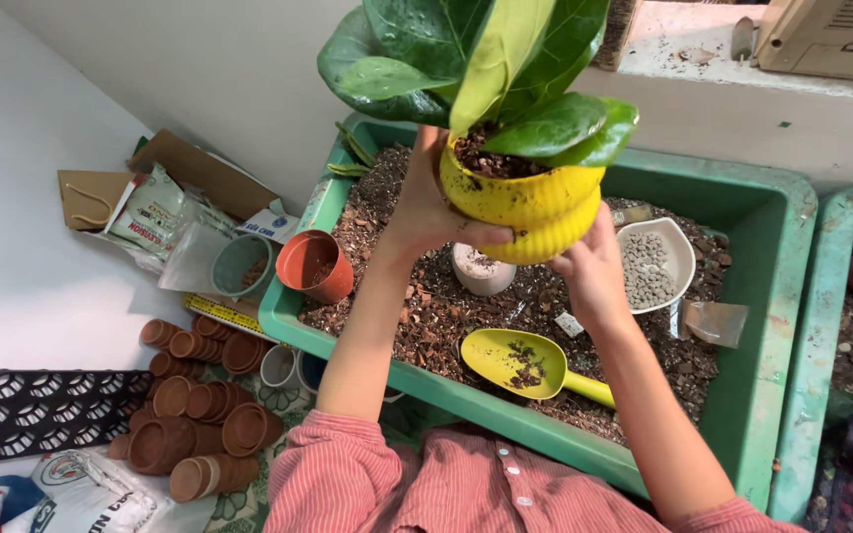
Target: The person repots a leafy green plant into a yellow pot. They use a small green scoop to add soil around the plant, adjust the plant's position, and gently press the soil to secure it.
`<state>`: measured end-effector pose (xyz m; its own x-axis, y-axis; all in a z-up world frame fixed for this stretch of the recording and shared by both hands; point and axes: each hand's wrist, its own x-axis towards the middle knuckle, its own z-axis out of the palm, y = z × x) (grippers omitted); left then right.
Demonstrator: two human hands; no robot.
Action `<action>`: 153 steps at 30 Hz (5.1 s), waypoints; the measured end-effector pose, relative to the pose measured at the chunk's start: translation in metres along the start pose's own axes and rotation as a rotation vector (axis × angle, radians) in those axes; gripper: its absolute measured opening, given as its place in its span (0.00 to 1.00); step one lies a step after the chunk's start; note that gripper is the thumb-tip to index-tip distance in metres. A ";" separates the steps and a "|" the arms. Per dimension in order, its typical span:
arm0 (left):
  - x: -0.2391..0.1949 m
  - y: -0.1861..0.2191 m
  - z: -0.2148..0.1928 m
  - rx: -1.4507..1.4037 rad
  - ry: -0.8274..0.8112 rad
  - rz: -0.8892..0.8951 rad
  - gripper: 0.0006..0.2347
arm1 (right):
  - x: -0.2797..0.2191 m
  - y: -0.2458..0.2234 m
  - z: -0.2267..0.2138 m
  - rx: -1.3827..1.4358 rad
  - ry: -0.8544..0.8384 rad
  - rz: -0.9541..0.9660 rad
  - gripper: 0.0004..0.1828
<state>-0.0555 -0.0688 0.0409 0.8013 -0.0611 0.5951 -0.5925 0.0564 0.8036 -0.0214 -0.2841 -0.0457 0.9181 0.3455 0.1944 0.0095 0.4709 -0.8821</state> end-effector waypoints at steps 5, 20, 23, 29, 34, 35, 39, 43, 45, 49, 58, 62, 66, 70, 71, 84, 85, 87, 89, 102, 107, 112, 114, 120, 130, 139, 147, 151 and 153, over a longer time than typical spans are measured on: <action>0.005 0.009 0.006 0.083 0.067 0.036 0.52 | -0.011 0.051 -0.043 -0.388 0.146 -0.083 0.14; 0.002 -0.035 0.003 0.567 0.279 0.125 0.38 | -0.025 0.082 -0.069 -0.313 -0.021 0.118 0.16; 0.002 -0.038 0.002 0.287 0.197 -0.015 0.40 | -0.023 0.057 -0.055 -0.182 -0.076 0.075 0.25; -0.009 -0.044 0.028 0.016 0.133 -0.002 0.52 | -0.019 0.001 -0.019 0.323 -0.324 -0.016 0.50; -0.024 -0.046 0.048 0.235 0.106 -0.056 0.49 | -0.024 -0.015 -0.005 0.426 -0.238 0.090 0.51; -0.027 -0.044 0.048 0.284 0.096 -0.096 0.48 | -0.025 -0.016 -0.005 0.389 -0.217 0.064 0.50; -0.016 -0.033 0.017 0.101 -0.049 -0.273 0.35 | -0.027 -0.022 -0.006 0.351 -0.163 0.016 0.46; 0.002 -0.015 0.003 0.014 -0.065 -0.394 0.23 | -0.028 -0.025 -0.007 0.404 -0.181 0.104 0.47; 0.012 -0.003 0.004 0.070 -0.115 -0.322 0.23 | -0.027 -0.027 -0.007 0.396 -0.201 0.106 0.47; 0.029 0.013 0.010 0.217 -0.110 -0.375 0.20 | -0.026 -0.028 -0.005 0.372 -0.173 0.105 0.47; 0.028 -0.002 0.006 -0.137 -0.059 -0.515 0.14 | -0.025 -0.032 -0.002 0.370 -0.172 0.036 0.49; 0.026 -0.006 0.008 -0.082 -0.032 -0.512 0.13 | -0.026 -0.033 0.000 0.340 -0.115 0.050 0.51; 0.028 -0.002 0.012 0.038 -0.017 -0.505 0.13 | -0.026 -0.033 -0.001 0.318 -0.101 0.022 0.53; 0.028 -0.001 0.014 0.078 -0.037 -0.469 0.13 | -0.025 -0.030 -0.002 0.313 -0.079 0.016 0.53; 0.027 -0.001 0.014 0.059 -0.033 -0.474 0.13 | -0.025 -0.029 -0.003 0.318 -0.085 0.004 0.53; 0.024 -0.007 0.017 0.273 -0.051 -0.314 0.18 | -0.025 -0.021 -0.003 0.373 -0.099 -0.048 0.51; 0.025 -0.008 0.020 0.223 -0.047 -0.331 0.17 | -0.026 -0.020 -0.004 0.377 -0.103 -0.064 0.51; 0.027 -0.010 0.025 0.164 -0.043 -0.325 0.18 | -0.028 -0.019 -0.008 0.366 -0.079 -0.061 0.51; 0.029 -0.015 0.034 0.142 -0.049 -0.281 0.19 | -0.032 -0.018 -0.016 0.364 -0.061 -0.075 0.51; 0.024 -0.111 0.216 0.006 -0.306 -0.319 0.17 | -0.126 -0.026 -0.198 0.017 0.280 -0.208 0.45; 0.011 -0.143 0.290 0.022 -0.402 -0.249 0.17 | -0.170 -0.044 -0.252 -0.303 0.437 -0.139 0.39; -0.009 -0.167 0.315 0.110 -0.444 -0.171 0.13 | -0.188 -0.044 -0.285 -0.186 0.451 0.050 0.36; -0.017 -0.172 0.318 0.107 -0.441 -0.169 0.13 | -0.190 -0.039 -0.293 -0.414 0.416 0.037 0.37; -0.027 -0.170 0.315 0.195 -0.468 -0.147 0.11 | -0.194 -0.036 -0.289 -0.584 0.389 0.030 0.40; -0.033 -0.169 0.319 0.156 -0.429 -0.198 0.09 | -0.182 -0.034 -0.257 -0.796 0.511 -0.095 0.40; -0.036 -0.179 0.321 0.199 -0.378 -0.169 0.10 | -0.174 -0.044 -0.266 -0.904 0.476 -0.194 0.46; -0.033 -0.172 0.320 0.208 -0.380 -0.114 0.11 | -0.174 -0.037 -0.271 -0.911 0.446 -0.129 0.44; -0.036 -0.168 0.324 0.201 -0.356 -0.146 0.11 | -0.175 -0.028 -0.276 -0.851 0.433 -0.191 0.49; -0.034 -0.169 0.323 0.204 -0.337 -0.074 0.11 | -0.173 -0.026 -0.281 -0.942 0.404 -0.108 0.47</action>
<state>-0.0095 -0.3985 -0.1120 0.7903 -0.3833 0.4780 -0.5658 -0.1573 0.8094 -0.0687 -0.5839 -0.1773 0.9570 -0.0416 0.2870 0.2465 -0.4045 -0.8807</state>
